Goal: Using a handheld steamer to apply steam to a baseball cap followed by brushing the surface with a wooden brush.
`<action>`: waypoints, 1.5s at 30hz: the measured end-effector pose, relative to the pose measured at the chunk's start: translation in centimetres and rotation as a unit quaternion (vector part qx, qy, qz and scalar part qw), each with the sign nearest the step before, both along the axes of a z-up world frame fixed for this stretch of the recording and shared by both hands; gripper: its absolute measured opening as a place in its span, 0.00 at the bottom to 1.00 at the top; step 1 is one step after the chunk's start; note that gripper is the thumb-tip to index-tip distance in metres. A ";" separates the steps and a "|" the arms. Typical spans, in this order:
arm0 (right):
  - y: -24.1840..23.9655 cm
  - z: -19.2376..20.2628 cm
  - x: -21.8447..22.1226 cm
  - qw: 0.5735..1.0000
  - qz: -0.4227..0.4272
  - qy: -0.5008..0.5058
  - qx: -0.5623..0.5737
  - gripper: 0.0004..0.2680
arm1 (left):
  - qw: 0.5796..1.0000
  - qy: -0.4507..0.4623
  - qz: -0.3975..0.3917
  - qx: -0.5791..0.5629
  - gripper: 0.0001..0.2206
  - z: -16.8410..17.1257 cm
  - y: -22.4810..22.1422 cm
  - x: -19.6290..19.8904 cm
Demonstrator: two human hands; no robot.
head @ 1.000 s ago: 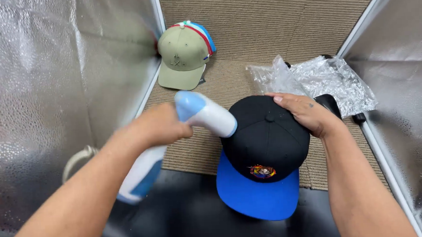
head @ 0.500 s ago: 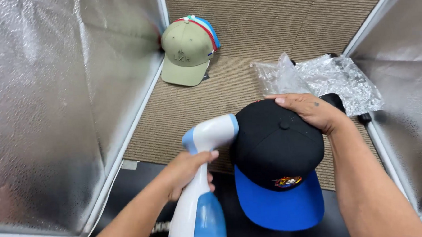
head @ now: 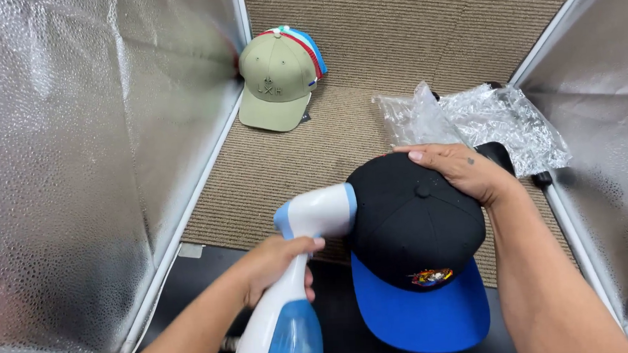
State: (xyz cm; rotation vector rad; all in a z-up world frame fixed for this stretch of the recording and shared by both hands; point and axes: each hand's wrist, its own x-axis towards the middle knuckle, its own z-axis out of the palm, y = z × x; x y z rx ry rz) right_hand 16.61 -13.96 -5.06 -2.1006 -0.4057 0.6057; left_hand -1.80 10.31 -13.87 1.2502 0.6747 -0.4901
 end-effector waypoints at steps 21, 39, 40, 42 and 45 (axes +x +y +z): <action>-1.2 -3.2 2.2 0.995 -0.030 -0.031 0.089 0.13 | 0.965 -0.193 0.069 0.160 0.24 -3.0 1.3 12.8; -1.8 -3.3 1.9 0.989 -0.040 -0.059 0.132 0.12 | 0.367 -0.456 0.376 0.718 0.12 -9.9 12.6 11.5; -1.7 -3.2 1.6 0.989 -0.040 -0.060 0.132 0.12 | 0.367 -0.456 0.377 0.718 0.12 -9.4 12.3 11.3; -1.6 -2.9 1.1 0.987 -0.048 -0.052 0.144 0.12 | 0.364 -0.444 0.359 0.736 0.13 -8.2 11.4 11.1; -1.5 -2.7 0.9 0.988 -0.050 -0.047 0.139 0.12 | 0.409 -0.424 0.375 0.715 0.16 -9.3 11.4 11.3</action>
